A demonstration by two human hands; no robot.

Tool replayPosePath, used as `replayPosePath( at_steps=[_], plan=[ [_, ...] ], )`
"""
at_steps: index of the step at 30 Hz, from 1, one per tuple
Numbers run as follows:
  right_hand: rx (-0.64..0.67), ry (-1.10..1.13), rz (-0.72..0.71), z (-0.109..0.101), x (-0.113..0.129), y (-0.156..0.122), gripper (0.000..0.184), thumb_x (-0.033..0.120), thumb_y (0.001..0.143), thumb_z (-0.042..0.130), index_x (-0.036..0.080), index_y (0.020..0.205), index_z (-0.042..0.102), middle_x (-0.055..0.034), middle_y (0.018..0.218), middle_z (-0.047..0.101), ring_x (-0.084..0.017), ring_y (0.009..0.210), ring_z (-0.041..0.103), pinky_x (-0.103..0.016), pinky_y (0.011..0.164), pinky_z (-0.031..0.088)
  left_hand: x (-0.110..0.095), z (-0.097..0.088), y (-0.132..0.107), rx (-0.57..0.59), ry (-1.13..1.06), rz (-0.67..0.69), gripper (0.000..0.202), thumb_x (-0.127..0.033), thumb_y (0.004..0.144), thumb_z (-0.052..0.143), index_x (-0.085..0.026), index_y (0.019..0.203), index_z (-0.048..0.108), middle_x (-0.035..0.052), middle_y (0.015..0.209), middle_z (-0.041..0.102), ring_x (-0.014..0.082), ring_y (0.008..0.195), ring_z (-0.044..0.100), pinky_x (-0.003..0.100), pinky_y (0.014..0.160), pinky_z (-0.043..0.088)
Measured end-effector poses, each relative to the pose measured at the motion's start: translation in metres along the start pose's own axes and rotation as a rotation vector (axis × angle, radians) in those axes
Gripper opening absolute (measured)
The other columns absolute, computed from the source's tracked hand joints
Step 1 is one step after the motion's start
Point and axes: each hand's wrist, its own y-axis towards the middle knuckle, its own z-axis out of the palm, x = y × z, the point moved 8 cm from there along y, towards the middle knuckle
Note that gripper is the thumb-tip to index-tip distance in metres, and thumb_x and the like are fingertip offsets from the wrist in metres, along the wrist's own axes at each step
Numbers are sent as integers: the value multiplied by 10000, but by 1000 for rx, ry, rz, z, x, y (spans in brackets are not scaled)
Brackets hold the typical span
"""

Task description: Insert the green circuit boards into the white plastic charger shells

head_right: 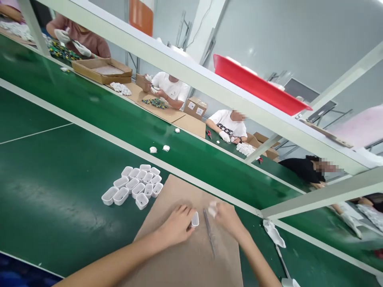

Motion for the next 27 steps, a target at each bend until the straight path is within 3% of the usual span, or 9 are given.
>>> replayPosePath(
  at_steps=[3, 6, 9, 12, 15, 19, 24, 27],
  plan=[
    [126, -59, -111, 28, 42, 92, 127, 245, 819, 584, 183, 863, 685, -74, 739, 684, -216, 725, 673, -324, 651, 523, 0, 4, -1, 10, 0, 18, 377, -219, 798, 509, -110, 1158, 523, 171, 1150, 611, 329, 1096, 532, 478, 934, 452],
    [261, -62, -267, 84, 101, 173, 289, 255, 878, 611, 159, 1149, 592, -84, 1172, 621, -220, 1066, 600, -427, 917, 493, 2, 6, 1, 26, 12, 11, 396, -220, 788, 510, -99, 1165, 520, 175, 1127, 612, 328, 1076, 532, 474, 925, 452],
    [362, -69, -328, 139, 146, 222, 326, 336, 921, 576, 161, 1195, 559, -79, 1238, 568, -235, 1085, 580, -449, 919, 500, 7, 4, 3, 35, 28, -6, 411, -214, 797, 488, -98, 1191, 500, 174, 1130, 603, 319, 1052, 538, 446, 877, 471],
    [432, -96, -317, 172, 162, 239, 310, 348, 922, 572, 145, 1157, 576, -67, 1178, 589, -229, 1038, 599, -423, 875, 523, 10, 1, 5, 41, 44, -20, 419, -219, 805, 480, -100, 1207, 488, 175, 1126, 599, 319, 1027, 547, 444, 846, 477],
    [454, -121, -293, 179, 157, 238, 273, 333, 922, 576, 155, 1129, 585, -71, 1150, 601, -200, 999, 608, -403, 854, 532, 12, 0, 6, 49, 55, -22, 381, -221, 806, 487, -99, 1166, 518, 174, 1102, 605, 318, 1016, 552, 445, 849, 478],
    [426, -132, -268, 151, 127, 208, 265, 345, 929, 560, 139, 1090, 600, -60, 1125, 606, -209, 1005, 605, -402, 870, 519, 12, -1, 7, 49, 64, -8, 389, -201, 805, 499, -92, 1178, 511, 182, 1128, 598, 325, 1066, 533, 443, 873, 472],
    [529, -73, -315, 108, 82, 121, 240, 373, 904, 590, 137, 939, 618, -27, 921, 642, -145, 811, 617, -335, 760, 516, 2, 2, 2, 54, 62, 71, 431, -168, 814, 494, -107, 1240, 480, 180, 1144, 598, 335, 1101, 519, 453, 875, 463],
    [560, -38, -323, 95, 67, 70, 124, 261, 786, 688, 157, 750, 631, -14, 768, 639, -152, 749, 592, -292, 724, 461, -9, 8, -3, 68, 61, 127, 427, -186, 826, 497, -120, 1248, 478, 176, 1163, 602, 326, 1099, 522, 451, 896, 452]
  ],
)
